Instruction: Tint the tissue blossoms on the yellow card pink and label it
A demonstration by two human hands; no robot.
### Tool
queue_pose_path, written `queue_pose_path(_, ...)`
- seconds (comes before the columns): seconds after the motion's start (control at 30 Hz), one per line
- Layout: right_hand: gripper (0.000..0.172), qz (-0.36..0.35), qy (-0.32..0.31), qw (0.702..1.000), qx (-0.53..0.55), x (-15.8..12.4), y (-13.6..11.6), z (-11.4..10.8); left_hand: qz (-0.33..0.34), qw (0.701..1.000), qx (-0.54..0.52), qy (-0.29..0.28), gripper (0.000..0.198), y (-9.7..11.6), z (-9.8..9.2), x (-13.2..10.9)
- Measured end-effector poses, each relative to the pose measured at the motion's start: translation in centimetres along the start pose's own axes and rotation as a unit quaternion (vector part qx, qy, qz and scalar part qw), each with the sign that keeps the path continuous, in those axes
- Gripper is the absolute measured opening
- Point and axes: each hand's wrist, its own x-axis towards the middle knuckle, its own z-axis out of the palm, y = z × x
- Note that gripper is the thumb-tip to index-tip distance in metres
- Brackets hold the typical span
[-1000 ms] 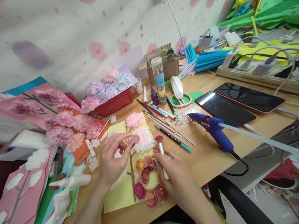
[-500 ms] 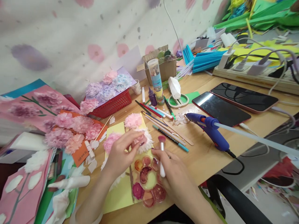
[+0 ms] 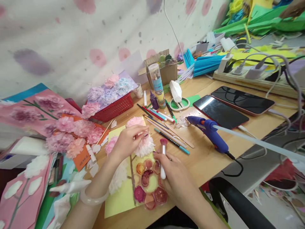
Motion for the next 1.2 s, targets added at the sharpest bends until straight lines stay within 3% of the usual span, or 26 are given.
queue_pose_path(0.27, 0.062, 0.02, -0.007, 1.0, 0.017, 0.0, -0.1, -0.1, -0.079, 0.996, -0.011, 0.037, 0.029, -1.7, -1.3, -0.4)
queue_pose_path(0.4, 0.064, 0.024, -0.001, 1.0, 0.014, 0.0, 0.1, 0.3, -0.136, 0.985, -0.019, 0.1, 0.046, -2.4, -1.5, -1.3)
queue_pose_path(0.53, 0.063, 0.039, -0.002, 0.999, 0.029, 0.2, 0.2, 0.3, -0.171, 0.981, -0.043, 0.082, 0.042, -2.5, -1.1, -2.0)
queue_pose_path(0.87, 0.058, 0.006, 0.037, 0.999, 0.029, -0.2, 0.7, 1.0, -0.216, 0.959, -0.077, 0.168, 0.041, -1.9, -1.2, -3.7)
queue_pose_path(0.97, 0.053, 0.002, 0.042, 0.999, 0.027, -0.2, 0.6, 1.1, -0.226, 0.96, -0.08, 0.142, 0.031, -1.9, -1.5, -4.8)
queue_pose_path(1.1, 0.039, -0.009, 0.06, 0.998, 0.023, -0.2, 0.5, 1.1, -0.238, 0.957, -0.062, 0.154, 0.035, -1.7, -1.9, -5.7)
queue_pose_path(1.2, 0.03, -0.018, 0.071, 0.997, 0.023, -0.3, 0.4, 1.1, -0.236, 0.963, -0.038, 0.122, 0.03, -1.5, -2.0, -6.1)
